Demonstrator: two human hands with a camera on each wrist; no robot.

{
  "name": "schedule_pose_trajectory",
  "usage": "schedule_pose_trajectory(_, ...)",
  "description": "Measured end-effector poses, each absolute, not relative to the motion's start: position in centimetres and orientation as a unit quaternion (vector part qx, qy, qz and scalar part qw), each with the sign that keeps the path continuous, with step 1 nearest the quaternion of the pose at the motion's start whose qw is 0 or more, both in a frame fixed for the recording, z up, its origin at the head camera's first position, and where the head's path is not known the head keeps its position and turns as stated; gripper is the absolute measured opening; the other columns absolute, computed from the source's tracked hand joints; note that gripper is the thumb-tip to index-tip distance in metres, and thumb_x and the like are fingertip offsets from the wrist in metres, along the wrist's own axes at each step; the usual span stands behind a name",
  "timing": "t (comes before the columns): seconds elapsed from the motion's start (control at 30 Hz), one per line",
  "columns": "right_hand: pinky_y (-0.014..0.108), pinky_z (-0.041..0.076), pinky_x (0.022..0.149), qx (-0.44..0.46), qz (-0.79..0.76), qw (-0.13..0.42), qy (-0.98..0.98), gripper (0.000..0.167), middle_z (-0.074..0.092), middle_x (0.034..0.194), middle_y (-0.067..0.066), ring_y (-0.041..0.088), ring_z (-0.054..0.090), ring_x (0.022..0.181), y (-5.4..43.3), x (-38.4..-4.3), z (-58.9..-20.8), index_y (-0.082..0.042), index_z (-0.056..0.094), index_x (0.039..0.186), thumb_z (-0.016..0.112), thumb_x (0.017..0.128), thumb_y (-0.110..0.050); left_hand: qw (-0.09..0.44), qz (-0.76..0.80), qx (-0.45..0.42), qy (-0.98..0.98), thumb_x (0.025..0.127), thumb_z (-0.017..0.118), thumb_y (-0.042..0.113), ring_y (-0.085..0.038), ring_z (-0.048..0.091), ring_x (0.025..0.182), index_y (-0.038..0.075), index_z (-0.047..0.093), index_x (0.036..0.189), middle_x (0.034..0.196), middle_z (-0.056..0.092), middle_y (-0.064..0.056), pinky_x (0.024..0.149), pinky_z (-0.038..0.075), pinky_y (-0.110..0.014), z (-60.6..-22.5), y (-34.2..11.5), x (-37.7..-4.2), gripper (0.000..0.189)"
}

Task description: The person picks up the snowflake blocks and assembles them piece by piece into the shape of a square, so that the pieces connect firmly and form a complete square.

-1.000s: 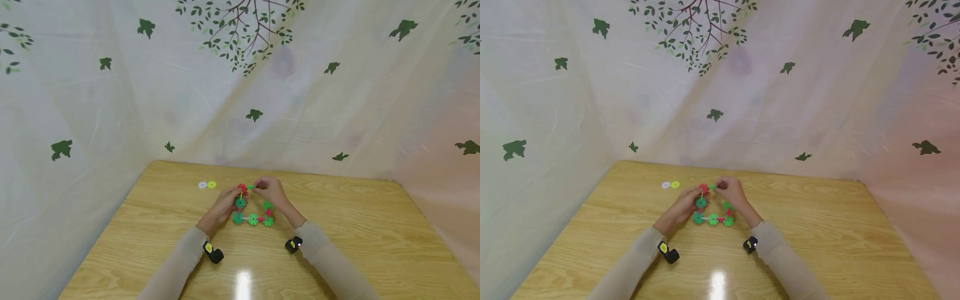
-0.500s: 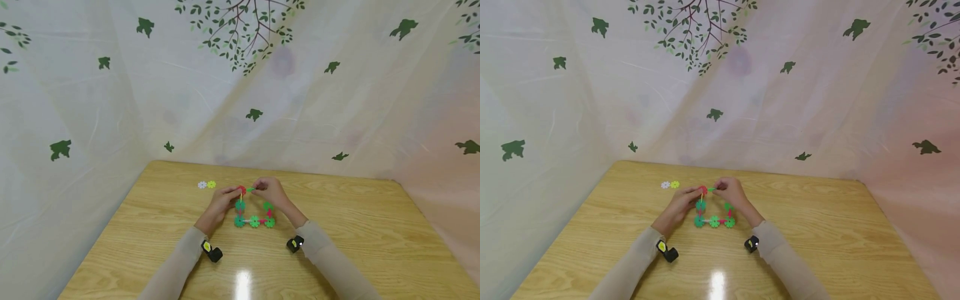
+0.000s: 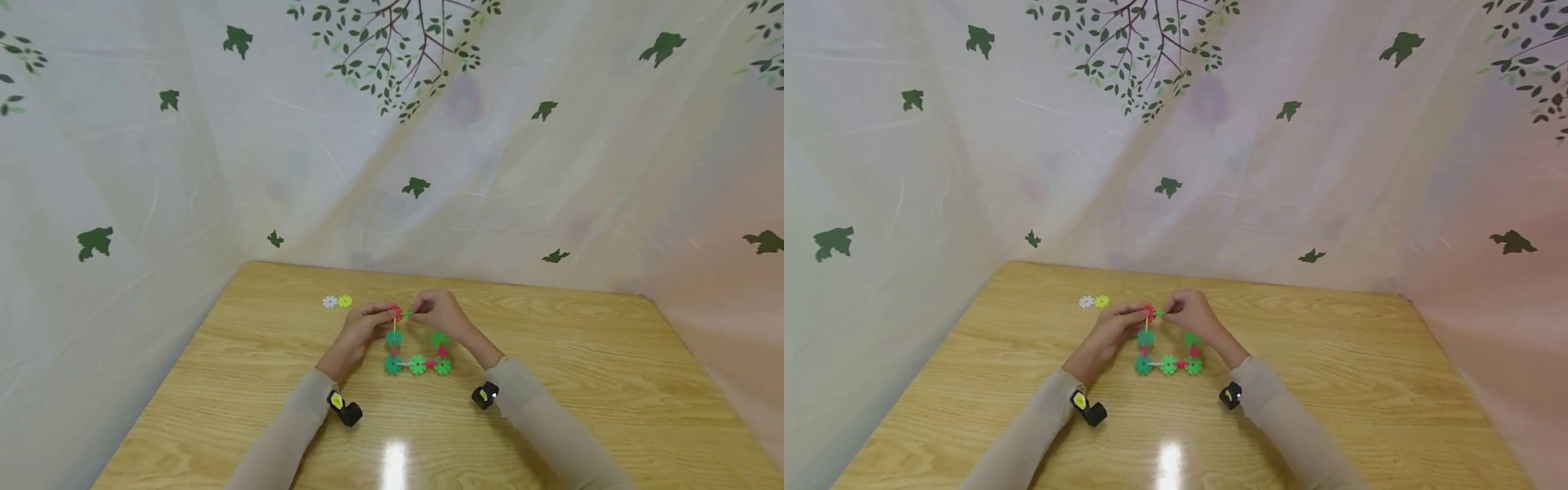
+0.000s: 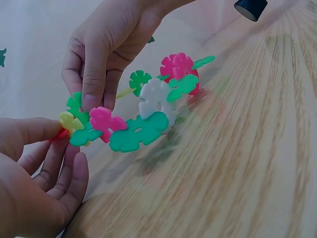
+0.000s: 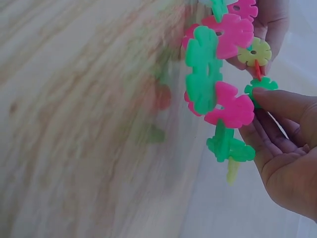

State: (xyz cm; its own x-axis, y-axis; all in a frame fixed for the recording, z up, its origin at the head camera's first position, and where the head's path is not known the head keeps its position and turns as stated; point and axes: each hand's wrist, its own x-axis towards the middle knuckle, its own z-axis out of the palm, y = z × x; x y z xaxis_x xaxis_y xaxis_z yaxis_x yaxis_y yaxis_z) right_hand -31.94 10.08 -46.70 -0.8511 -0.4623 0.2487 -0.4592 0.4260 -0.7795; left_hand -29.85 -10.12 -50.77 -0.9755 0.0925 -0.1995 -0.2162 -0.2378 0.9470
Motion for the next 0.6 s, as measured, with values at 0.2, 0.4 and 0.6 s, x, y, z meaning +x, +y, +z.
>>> schedule_pose_trajectory(0.2,0.023,0.059,0.069,-0.294,-0.460,0.017,0.838,0.009,0.075,0.084,0.014,0.011,0.069,0.073,10.18,-32.15,-46.82,0.000,0.074,0.079,0.078,0.084,0.006,0.102,0.773,-0.049,0.624,0.092,0.074,0.005,-0.011,0.073,0.081,-0.004,0.072,0.117,0.093,0.075,0.000,0.077,0.061,-0.027,-50.49,-10.41,-29.75,0.027)
schedule_pose_trajectory(0.4,0.024,0.061,0.072,-0.303,-0.469,0.023,0.829,0.008,0.075,0.086,0.016,0.013,0.070,0.076,10.14,-32.07,-46.66,0.001,0.075,0.079,0.078,0.083,0.007,0.098,0.759,-0.054,0.641,0.090,0.077,0.008,-0.009,0.071,0.085,-0.003,0.074,0.114,0.101,0.077,-0.004,0.085,0.060,-0.030,-50.27,-10.55,-29.70,0.026)
schedule_pose_trajectory(0.6,0.022,0.059,0.069,-0.300,-0.473,0.033,0.828,0.005,0.075,0.086,0.020,0.019,0.071,0.076,10.08,-31.80,-46.04,0.005,0.075,0.080,0.077,0.085,0.007,0.083,0.747,-0.052,0.657,0.089,0.077,0.008,-0.006,0.068,0.083,-0.002,0.076,0.111,0.102,0.077,-0.003,0.080,0.058,-0.026,-50.10,-10.48,-29.69,0.024)
